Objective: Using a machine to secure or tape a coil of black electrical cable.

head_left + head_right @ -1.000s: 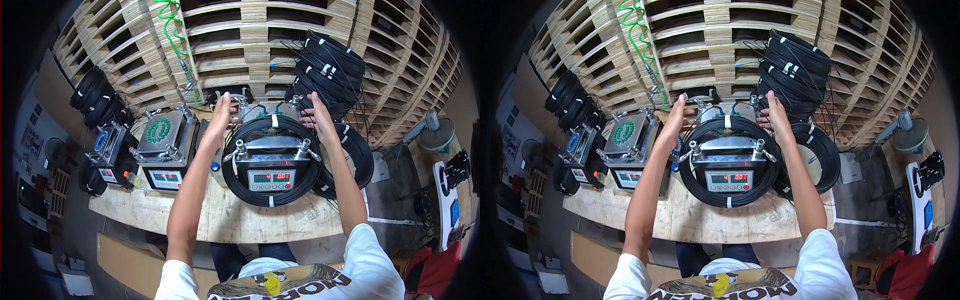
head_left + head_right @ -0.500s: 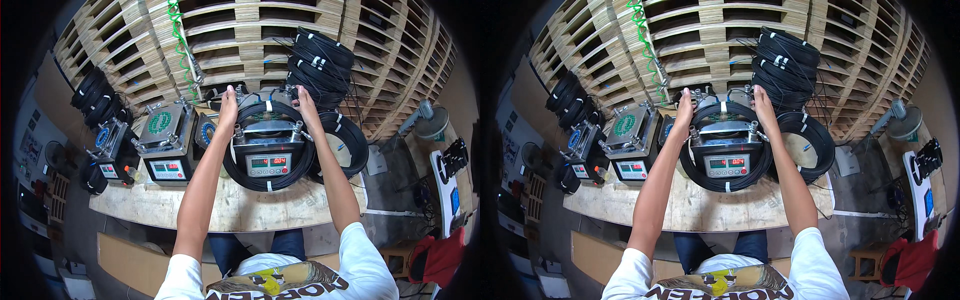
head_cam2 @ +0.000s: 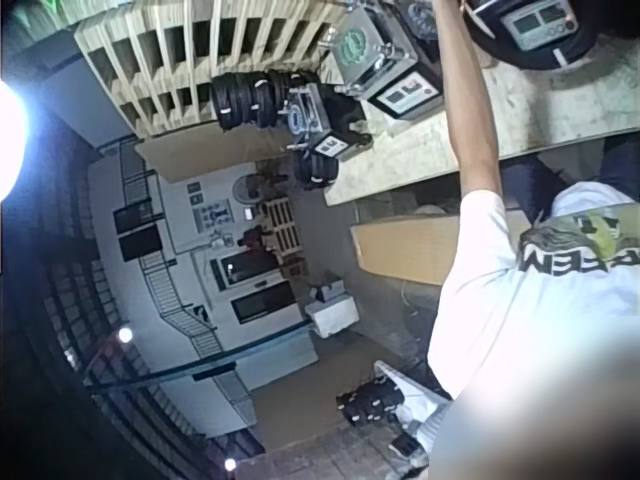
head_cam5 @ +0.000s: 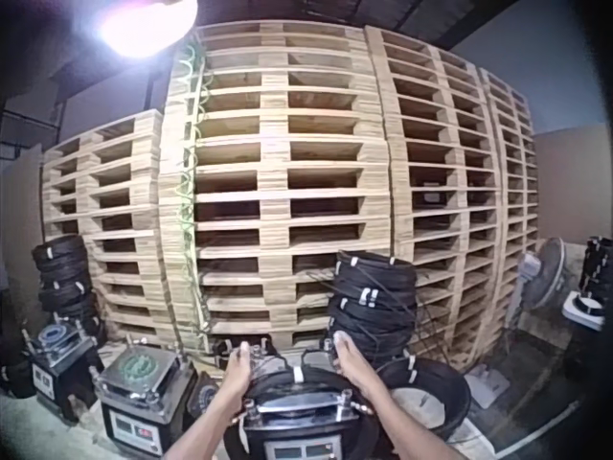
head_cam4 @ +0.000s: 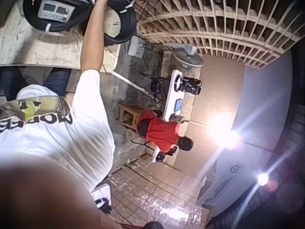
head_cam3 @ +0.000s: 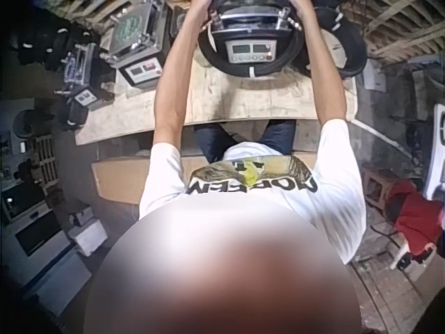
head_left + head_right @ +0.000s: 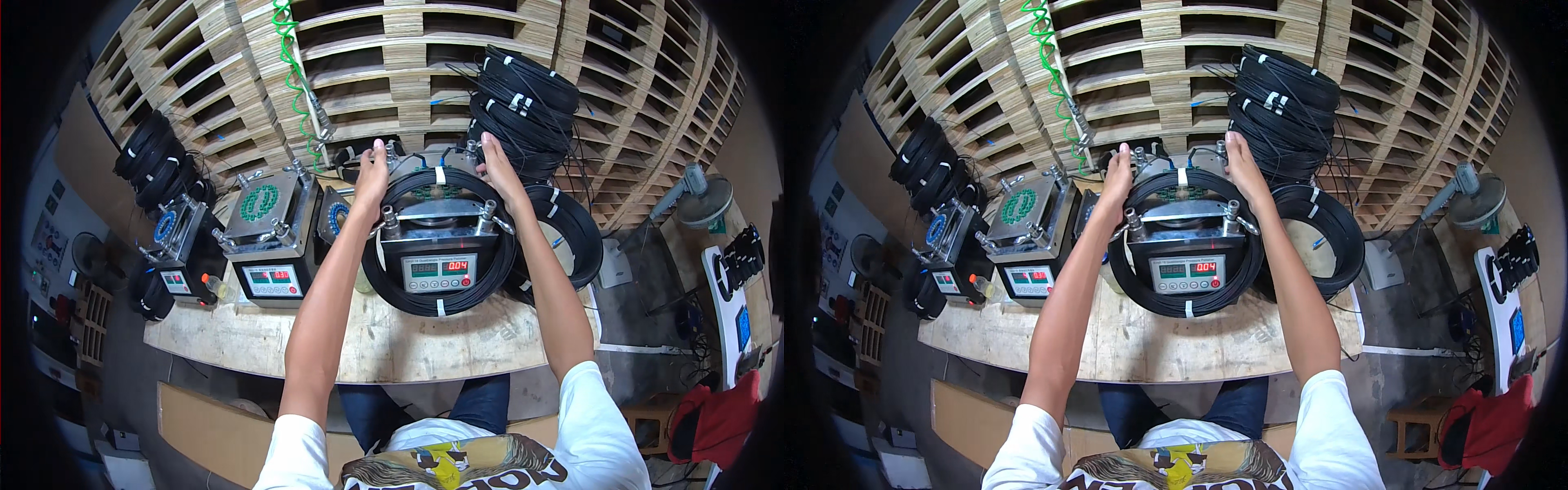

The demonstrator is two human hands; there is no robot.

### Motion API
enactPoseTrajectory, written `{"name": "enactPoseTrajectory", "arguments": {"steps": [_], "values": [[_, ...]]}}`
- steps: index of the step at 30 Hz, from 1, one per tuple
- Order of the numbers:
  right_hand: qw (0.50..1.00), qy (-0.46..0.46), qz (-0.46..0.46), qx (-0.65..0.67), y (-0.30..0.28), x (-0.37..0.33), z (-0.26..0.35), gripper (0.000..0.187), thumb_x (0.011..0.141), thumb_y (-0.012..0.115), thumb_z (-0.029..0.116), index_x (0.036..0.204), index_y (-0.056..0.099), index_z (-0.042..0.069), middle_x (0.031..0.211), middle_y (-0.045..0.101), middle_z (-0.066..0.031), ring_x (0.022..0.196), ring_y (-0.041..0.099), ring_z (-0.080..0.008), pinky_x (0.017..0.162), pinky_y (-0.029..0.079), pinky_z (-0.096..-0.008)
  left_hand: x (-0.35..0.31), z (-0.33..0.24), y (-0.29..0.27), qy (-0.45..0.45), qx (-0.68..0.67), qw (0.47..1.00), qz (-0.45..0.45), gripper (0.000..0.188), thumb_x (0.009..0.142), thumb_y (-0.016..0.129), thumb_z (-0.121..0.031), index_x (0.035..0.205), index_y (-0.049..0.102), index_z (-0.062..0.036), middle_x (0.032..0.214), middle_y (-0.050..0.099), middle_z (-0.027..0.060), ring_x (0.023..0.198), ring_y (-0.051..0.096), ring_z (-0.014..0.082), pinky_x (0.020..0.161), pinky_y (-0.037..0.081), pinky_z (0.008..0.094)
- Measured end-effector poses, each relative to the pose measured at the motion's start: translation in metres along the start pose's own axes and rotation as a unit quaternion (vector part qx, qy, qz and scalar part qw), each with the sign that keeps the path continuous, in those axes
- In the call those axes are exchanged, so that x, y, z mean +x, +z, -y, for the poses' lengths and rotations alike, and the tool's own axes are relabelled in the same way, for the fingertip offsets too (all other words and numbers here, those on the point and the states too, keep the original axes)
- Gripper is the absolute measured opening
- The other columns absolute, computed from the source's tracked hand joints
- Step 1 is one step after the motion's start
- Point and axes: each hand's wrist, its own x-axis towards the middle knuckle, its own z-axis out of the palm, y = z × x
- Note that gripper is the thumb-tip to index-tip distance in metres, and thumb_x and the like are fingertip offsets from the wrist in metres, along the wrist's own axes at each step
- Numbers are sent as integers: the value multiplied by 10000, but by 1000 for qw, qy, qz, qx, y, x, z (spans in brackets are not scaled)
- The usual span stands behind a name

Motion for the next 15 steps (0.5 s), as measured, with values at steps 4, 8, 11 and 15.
{"name": "enactPoseTrajectory", "arguments": {"steps": [4, 8, 11, 15], "values": [[999, -12, -22, -41, -2, 32, -26, 789, 1023, 366, 718, 1556, 417, 139, 969, 565, -47, 771, 504, -139, 729, 468, -290, 21, 1, 6, -13, 19, 1000, -4, 893, 1003, 309, -736, 1580, 339, -55, 1556, 451, 253, 1447, 425, 407, 1174, 329, 470], [998, -33, -29, -37, 4, 37, -40, 773, 1060, 329, 642, 1520, 436, 31, 1510, 512, -231, 1416, 477, -370, 1170, 346, -389, 18, 4, 12, 18, 9, 999, -26, 889, 1021, 378, -708, 1531, 394, 19, 1410, 553, 176, 1141, 583, 261, 981, 456, 390], [998, -30, -38, -45, 5, 35, -43, 782, 1055, 295, 659, 1509, 453, 42, 1470, 545, -244, 1391, 499, -392, 1152, 367, -410, 14, 7, 10, 41, -5, 999, -24, 916, 1017, 375, -716, 1548, 359, 30, 1454, 522, 187, 1174, 584, 263, 1005, 451, 390], [993, 9, -42, -107, -2, 33, -41, 825, 1033, 255, 703, 1479, 487, 50, 1417, 580, -260, 1337, 536, -431, 1113, 399, -452, 11, 8, 13, 65, 39, 997, -28, 887, 1006, 302, -741, 1586, 337, -71, 1521, 470, 296, 1434, 425, 450, 1172, 329, 492]]}}
